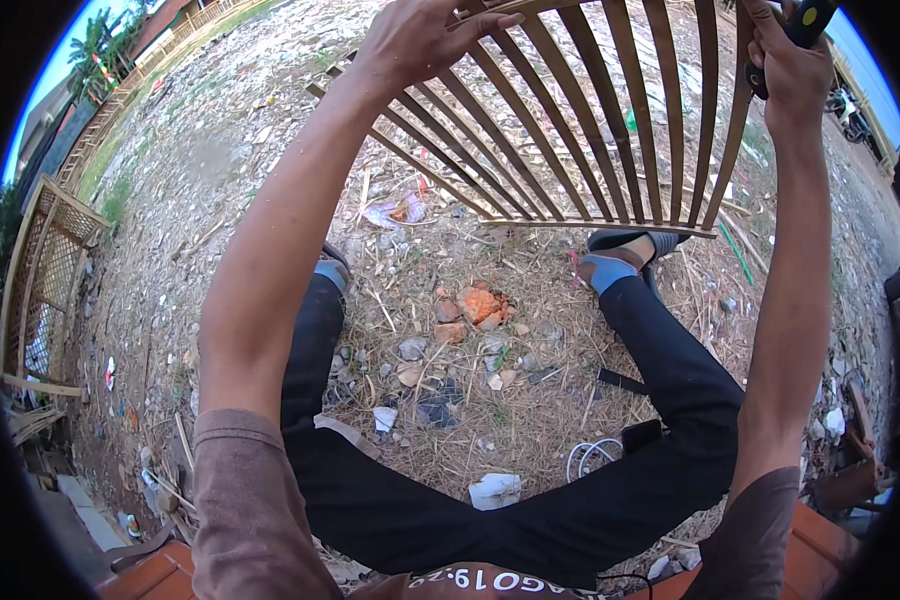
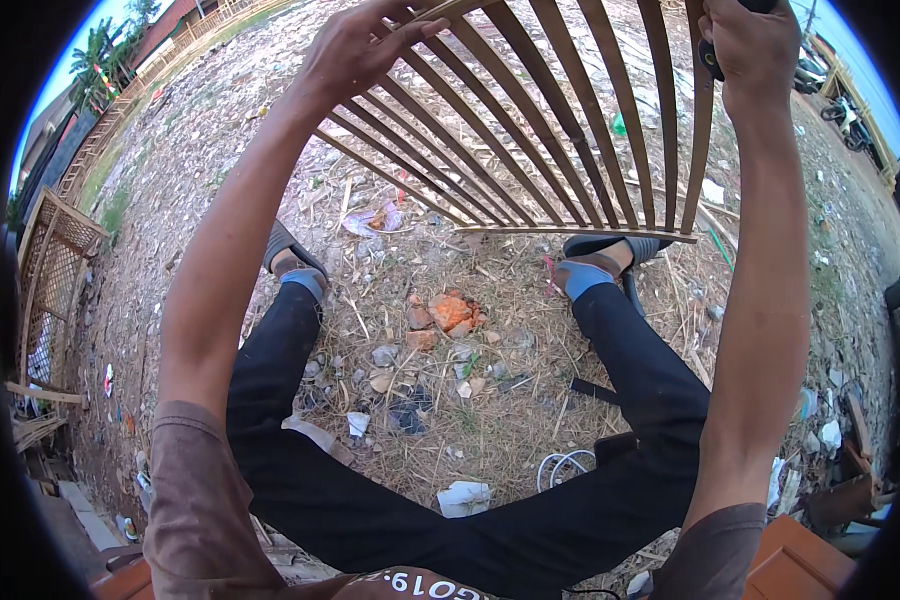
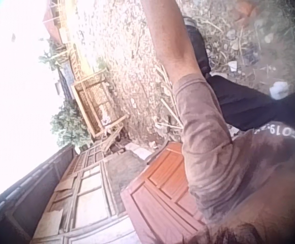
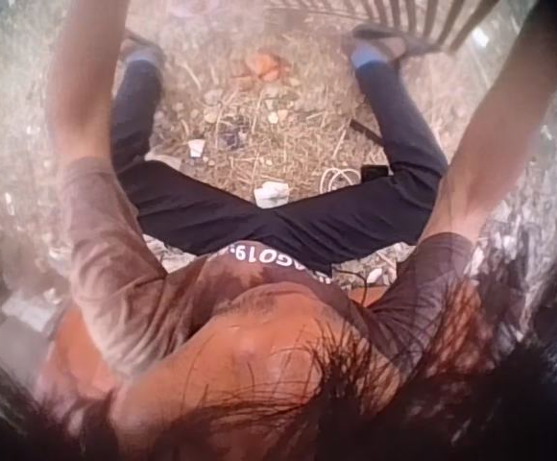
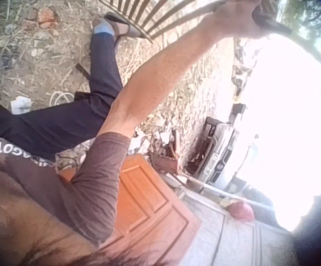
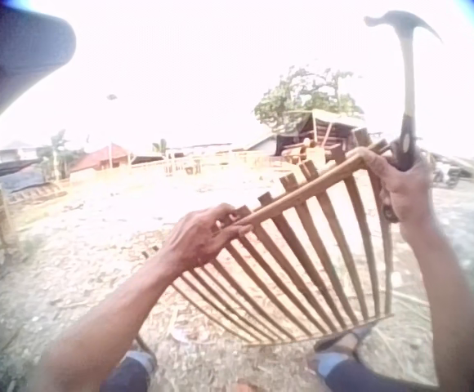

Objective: The person repairs a wooden grate by hammering nails into the wooden slats and picking up small debris.

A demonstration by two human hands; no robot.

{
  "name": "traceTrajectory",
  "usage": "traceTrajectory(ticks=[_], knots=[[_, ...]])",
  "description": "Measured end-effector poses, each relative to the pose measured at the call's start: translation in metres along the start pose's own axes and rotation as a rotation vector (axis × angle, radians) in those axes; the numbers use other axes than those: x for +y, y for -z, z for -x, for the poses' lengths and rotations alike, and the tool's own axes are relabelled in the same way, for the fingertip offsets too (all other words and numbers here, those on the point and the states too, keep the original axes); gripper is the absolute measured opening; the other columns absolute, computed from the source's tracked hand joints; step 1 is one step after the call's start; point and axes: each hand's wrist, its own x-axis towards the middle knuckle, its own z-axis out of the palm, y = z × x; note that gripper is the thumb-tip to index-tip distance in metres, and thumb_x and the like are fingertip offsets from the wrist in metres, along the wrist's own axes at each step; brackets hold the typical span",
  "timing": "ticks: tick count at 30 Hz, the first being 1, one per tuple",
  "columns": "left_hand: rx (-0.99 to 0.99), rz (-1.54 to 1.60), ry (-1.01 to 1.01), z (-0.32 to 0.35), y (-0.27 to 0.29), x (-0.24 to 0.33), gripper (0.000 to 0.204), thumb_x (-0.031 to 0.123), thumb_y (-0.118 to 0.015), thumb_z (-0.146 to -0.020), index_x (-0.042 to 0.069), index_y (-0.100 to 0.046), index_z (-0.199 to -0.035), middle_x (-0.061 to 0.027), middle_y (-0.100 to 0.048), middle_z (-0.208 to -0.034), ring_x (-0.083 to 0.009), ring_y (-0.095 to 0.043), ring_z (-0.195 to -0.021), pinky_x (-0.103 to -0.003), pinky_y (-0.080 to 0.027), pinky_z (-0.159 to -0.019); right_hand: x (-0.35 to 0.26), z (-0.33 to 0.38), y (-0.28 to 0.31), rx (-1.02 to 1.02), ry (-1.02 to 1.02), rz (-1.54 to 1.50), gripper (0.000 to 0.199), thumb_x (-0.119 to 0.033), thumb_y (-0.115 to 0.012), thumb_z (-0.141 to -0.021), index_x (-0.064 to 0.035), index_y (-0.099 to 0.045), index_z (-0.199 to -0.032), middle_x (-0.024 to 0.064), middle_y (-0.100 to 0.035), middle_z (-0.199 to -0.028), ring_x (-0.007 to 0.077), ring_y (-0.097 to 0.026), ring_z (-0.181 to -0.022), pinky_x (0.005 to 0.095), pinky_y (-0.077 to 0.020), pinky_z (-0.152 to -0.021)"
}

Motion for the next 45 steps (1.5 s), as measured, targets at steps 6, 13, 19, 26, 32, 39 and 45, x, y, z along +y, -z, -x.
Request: traceTrajectory(ticks=[6, 13, 19, 26, 32, 39, 45], knots=[[0.006, -0.134, -0.030, -0.014, 0.060, 0.033, 0.043, 0.047, -0.059, -0.096, 0.007, -0.064, -0.112, -0.0131, -0.069, -0.071, -0.0200, -0.067, -0.061, -0.036, -0.052, -0.052, -0.029, -0.016, 0.008, -0.026, -0.065, -0.037, 0.026, -0.028, -0.078, -0.085, -0.0091, -0.060, -0.085, -0.0067, -0.050, -0.058, 0.0030, -0.038, -0.042, 0.0172, -0.0312, -0.036], [-0.096, -0.151, 0.091, 0.001, 0.099, 0.054, 0.065, 0.061, -0.059, -0.090, 0.000, -0.054, -0.112, -0.0145, -0.064, -0.070, -0.0186, -0.059, -0.058, -0.037, -0.049, -0.048, -0.001, -0.011, 0.008, -0.067, -0.380, -0.152, 0.024, -0.026, -0.073, -0.091, -0.0057, -0.059, -0.093, -0.0062, -0.051, -0.056, 0.0038, -0.042, -0.039, 0.0204, -0.0330, -0.033], [-0.055, -0.247, -0.029, 0.039, 0.075, 0.024, 0.051, 0.059, -0.061, -0.090, 0.008, -0.068, -0.093, -0.0069, -0.063, -0.064, -0.0217, -0.061, -0.056, -0.037, -0.045, -0.055, 0.050, 0.023, -0.005, -0.156, -0.493, -0.389, 0.036, -0.021, -0.081, -0.084, -0.0097, -0.047, -0.085, -0.0049, -0.043, -0.065, 0.0036, -0.041, -0.050, 0.0206, -0.0341, -0.043], [0.012, -0.248, 0.048, 0.068, 0.073, 0.019, 0.057, 0.064, -0.056, -0.089, 0.007, -0.064, -0.088, -0.0108, -0.063, -0.063, -0.0275, -0.064, -0.060, -0.041, -0.048, -0.055, 0.012, 0.107, -0.010, -0.155, -0.550, -0.305, 0.032, -0.034, -0.066, -0.096, -0.0072, -0.048, -0.095, -0.0030, -0.046, -0.071, 0.0027, -0.040, -0.049, 0.0190, -0.0323, -0.042], [0.089, -0.354, 0.050, 0.066, 0.060, 0.026, 0.057, 0.062, -0.059, -0.089, 0.006, -0.059, -0.079, -0.0054, -0.055, -0.058, -0.0221, -0.054, -0.055, -0.039, -0.040, -0.053, 0.018, 0.236, 0.001, -0.199, -0.382, -0.025, 0.037, -0.034, -0.066, -0.096, 0.0011, -0.055, -0.093, -0.0034, -0.047, -0.065, 0.0061, -0.040, -0.059, 0.0253, -0.0339, -0.053], [0.098, -0.376, 0.050, 0.068, 0.056, 0.022, 0.059, 0.065, -0.057, -0.089, 0.006, -0.061, -0.083, -0.0064, -0.056, -0.059, -0.0230, -0.054, -0.055, -0.039, -0.042, -0.054, 0.016, 0.230, 0.001, -0.306, -0.451, 0.151, 0.036, -0.031, -0.065, -0.097, 0.0029, -0.057, -0.088, -0.0016, -0.047, -0.060, 0.0071, -0.039, -0.056, 0.0266, -0.0324, -0.050], [0.007, -0.369, 0.128, 0.068, 0.062, 0.025, 0.056, 0.063, -0.057, -0.090, 0.007, -0.061, -0.088, -0.0072, -0.058, -0.061, -0.0244, -0.058, -0.058, -0.039, -0.044, -0.056, 0.029, 0.228, -0.008, -0.389, -0.292, 0.372, 0.024, -0.017, -0.060, -0.099, 0.0044, -0.056, -0.090, 0.0005, -0.056, -0.064, 0.0087, -0.052, -0.053, 0.0288, -0.0369, -0.048]])
